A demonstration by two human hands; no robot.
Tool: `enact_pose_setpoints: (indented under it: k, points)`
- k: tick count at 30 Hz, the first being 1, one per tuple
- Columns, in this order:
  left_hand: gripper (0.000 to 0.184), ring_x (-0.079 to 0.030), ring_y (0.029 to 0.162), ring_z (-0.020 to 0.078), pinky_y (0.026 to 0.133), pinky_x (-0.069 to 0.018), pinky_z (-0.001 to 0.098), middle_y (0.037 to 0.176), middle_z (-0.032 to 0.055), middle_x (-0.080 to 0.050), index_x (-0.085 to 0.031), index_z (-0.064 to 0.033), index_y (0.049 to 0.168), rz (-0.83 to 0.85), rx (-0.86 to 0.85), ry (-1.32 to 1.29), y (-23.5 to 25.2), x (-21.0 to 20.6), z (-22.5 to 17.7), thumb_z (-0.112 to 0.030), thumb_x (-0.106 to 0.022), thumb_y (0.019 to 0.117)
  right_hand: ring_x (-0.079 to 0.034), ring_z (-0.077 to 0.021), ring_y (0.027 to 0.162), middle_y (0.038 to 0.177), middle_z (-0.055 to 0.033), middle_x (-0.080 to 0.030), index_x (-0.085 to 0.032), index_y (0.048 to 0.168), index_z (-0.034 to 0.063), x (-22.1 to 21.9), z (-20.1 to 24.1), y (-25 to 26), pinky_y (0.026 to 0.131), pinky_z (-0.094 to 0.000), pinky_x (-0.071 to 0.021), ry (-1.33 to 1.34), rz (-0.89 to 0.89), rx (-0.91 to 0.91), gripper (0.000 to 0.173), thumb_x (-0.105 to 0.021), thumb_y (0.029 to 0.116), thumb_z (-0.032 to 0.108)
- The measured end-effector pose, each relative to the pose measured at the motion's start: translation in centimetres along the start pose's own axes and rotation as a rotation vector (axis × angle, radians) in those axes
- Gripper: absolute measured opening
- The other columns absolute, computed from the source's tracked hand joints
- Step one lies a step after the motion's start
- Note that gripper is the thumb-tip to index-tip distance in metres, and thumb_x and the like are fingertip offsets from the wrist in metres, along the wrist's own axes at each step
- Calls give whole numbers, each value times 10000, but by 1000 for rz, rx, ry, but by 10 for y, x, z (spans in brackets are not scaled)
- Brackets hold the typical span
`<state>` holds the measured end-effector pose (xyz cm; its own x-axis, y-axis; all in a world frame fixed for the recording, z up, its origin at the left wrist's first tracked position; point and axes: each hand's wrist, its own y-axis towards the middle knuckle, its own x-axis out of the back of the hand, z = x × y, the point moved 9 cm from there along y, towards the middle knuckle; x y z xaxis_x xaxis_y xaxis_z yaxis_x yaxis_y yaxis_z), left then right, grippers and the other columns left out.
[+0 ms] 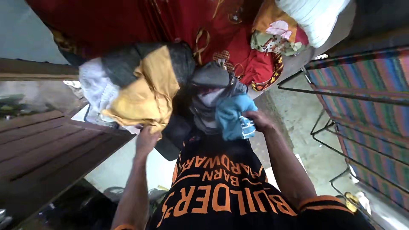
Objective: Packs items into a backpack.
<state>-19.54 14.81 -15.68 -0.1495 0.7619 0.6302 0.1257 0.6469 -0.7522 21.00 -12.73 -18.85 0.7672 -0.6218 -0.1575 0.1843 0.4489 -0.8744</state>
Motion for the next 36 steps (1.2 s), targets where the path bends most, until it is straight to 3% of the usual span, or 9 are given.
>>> enact_pose_setpoints:
  k: [3, 6, 9, 14, 19, 22, 25, 33, 36]
  points:
    - [582, -596, 1209, 506, 983, -433, 739, 1266, 292, -645, -626, -50, 1346, 113, 79, 243, 14, -29, -7, -477, -660, 953, -702, -184, 705, 818, -88, -713, -636, 1098, 49, -29, -2, 12, 668, -376, -609, -115, 91, -78, 272, -691, 888, 213]
    - [613, -602, 1186, 499, 960, -422, 751, 1228, 276, -664, -681, -43, 1255, 171, 76, 338, -14, 9, -58, -568, -660, 940, -707, -196, 709, 825, -103, -715, -627, 1119, 36, -32, 0, 17, 672, -384, -614, -102, 66, -74, 273, -679, 911, 205]
    - [528, -620, 1198, 443, 997, -469, 673, 1267, 236, -664, -653, -31, 1307, 47, -244, 256, -24, 30, -157, -421, -715, 956, -710, -191, 715, 833, -98, -720, -618, 1141, 43, -27, 3, 22, 675, -380, -616, -44, 52, -54, 258, -654, 933, 192]
    - [505, -576, 1259, 444, 1047, -469, 601, 1337, 245, -610, -617, -88, 1381, -146, -942, 346, 52, -59, -298, -227, -753, 916, -703, -180, 729, 835, -92, -717, -643, 1092, 39, -49, 1, 38, 692, -373, -611, -31, 122, -66, 252, -669, 911, 212]
    - [258, -675, 1115, 389, 973, -529, 575, 1200, 217, -687, -705, 6, 1180, 32, -920, 169, 67, -61, -363, -156, -627, 993, -671, -127, 685, 801, -46, -688, -641, 1089, 78, -58, 1, 43, 640, -319, -592, 131, 78, -142, 246, -534, 1052, 296]
    - [231, -699, 1077, 356, 969, -541, 551, 1146, 197, -716, -720, 6, 1141, 75, -1047, 89, 42, -68, -374, -146, -653, 981, -656, -93, 676, 804, -1, -679, -635, 1101, 124, -57, 22, 61, 612, -308, -582, 297, 6, -75, 312, -441, 1072, 367]
    - [232, -720, 1011, 351, 912, -569, 536, 1093, 192, -731, -726, 16, 1109, -12, -1097, 45, 35, -69, -370, -168, -651, 989, -682, -140, 739, 857, -51, -692, -616, 1139, 63, -52, 57, 79, 673, -361, -606, 404, -206, 138, 234, -571, 1025, 262]
    - [257, -731, 817, 340, 710, -606, 508, 974, 180, -725, -745, -50, 1182, -111, -1208, 153, 13, -102, -345, -163, -686, 959, -634, -163, 836, 962, -130, -648, -587, 1157, -27, -43, 37, 113, 722, -355, -555, 297, -545, 314, 206, -554, 989, 87]
    - [238, -718, 762, 314, 667, -603, 471, 922, 161, -711, -756, -57, 1155, -129, -1215, 128, -4, -113, -335, -151, -702, 943, -597, -254, 1177, 1326, -245, -595, -481, 1401, -87, -45, 68, 80, 1018, -372, -492, 254, -619, 145, 461, -611, 969, 5]
